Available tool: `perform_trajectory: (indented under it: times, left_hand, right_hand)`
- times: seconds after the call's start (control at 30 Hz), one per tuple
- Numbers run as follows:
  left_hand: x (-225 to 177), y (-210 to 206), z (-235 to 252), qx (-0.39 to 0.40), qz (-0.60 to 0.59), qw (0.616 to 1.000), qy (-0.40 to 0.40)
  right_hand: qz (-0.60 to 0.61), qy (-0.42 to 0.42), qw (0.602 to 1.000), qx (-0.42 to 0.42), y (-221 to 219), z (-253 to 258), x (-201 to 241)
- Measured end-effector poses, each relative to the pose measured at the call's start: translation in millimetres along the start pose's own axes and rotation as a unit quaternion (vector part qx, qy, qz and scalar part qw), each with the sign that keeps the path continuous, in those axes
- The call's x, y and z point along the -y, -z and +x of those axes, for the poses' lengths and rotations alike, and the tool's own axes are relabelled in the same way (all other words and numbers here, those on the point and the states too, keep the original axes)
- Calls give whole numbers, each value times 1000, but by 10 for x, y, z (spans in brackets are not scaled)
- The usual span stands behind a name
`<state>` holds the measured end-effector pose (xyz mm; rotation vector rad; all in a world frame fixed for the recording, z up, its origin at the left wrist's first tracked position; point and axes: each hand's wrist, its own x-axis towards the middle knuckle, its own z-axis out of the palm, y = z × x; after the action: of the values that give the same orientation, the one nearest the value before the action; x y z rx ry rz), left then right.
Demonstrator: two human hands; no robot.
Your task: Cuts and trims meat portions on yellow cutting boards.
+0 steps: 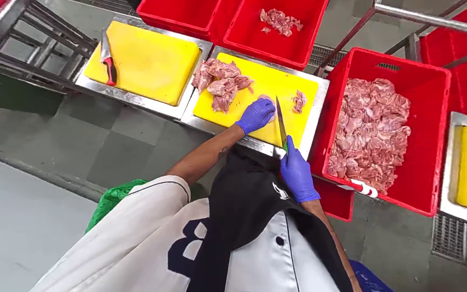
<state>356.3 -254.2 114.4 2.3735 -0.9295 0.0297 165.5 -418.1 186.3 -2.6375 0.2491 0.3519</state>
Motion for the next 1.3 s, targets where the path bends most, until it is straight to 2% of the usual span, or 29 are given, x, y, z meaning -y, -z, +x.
perform_trajectory:
  times: [0.2,0.3,0.37,0.43,0.5,0.6,0.7,0.77,0.87,0.93,1.07,1.13,1.2,1.23,1.3]
  left_hand:
    - [178,-207,-12,-13,32,999,-6]
    - [157,-208,-27,-10,33,999,13]
    - [119,-209,-14,-6,36,999,20]
    - [119,-209,-25,-9,40,999,23]
    - [141,-213,-25,-27,47,998,9]
    - [74,-187,-74,-25,35,999,15]
    - [123,-232,-88,-40,25,999,5]
    - [145,-206,-73,-65,-26,997,14]
    - [209,30,122,-92,-81,986,112]
    - [352,122,291,-1,-13,986,163]
    - [362,372,550,209,62,967,131]
    - [340,451,580,244,-1,962,123]
    - [294,497,559,226,-127,954,151]
    - [226,513,534,201,-204,943,168]
    - [-1,562,440,149,-364,893,218]
  right_hand:
    - [-65,-24,997,37,-77,118,178]
    - [-55,-26,996,64,19,630,367]
    - [-41,-8,999,35,32,1074,467]
    - [-28,12,1000,5,-13,1282,511]
    - [-36,7,999,18,-10,1135,456]
    - [-58,-14,995,78,12,351,157]
    - [-70,-9,993,95,1,-346,-231]
    - [-55,15,995,80,59,-428,-421]
    - [-28,36,999,17,233,-60,-587]
    - [-15,18,999,-27,355,108,-594]
    - [45,10,997,-59,516,163,-618]
    - [94,10,994,-59,513,132,-635]
    - [167,6,985,-49,495,87,-601]
    - [204,4,978,-43,503,66,-574]
    - [255,8,966,-49,528,38,-503]
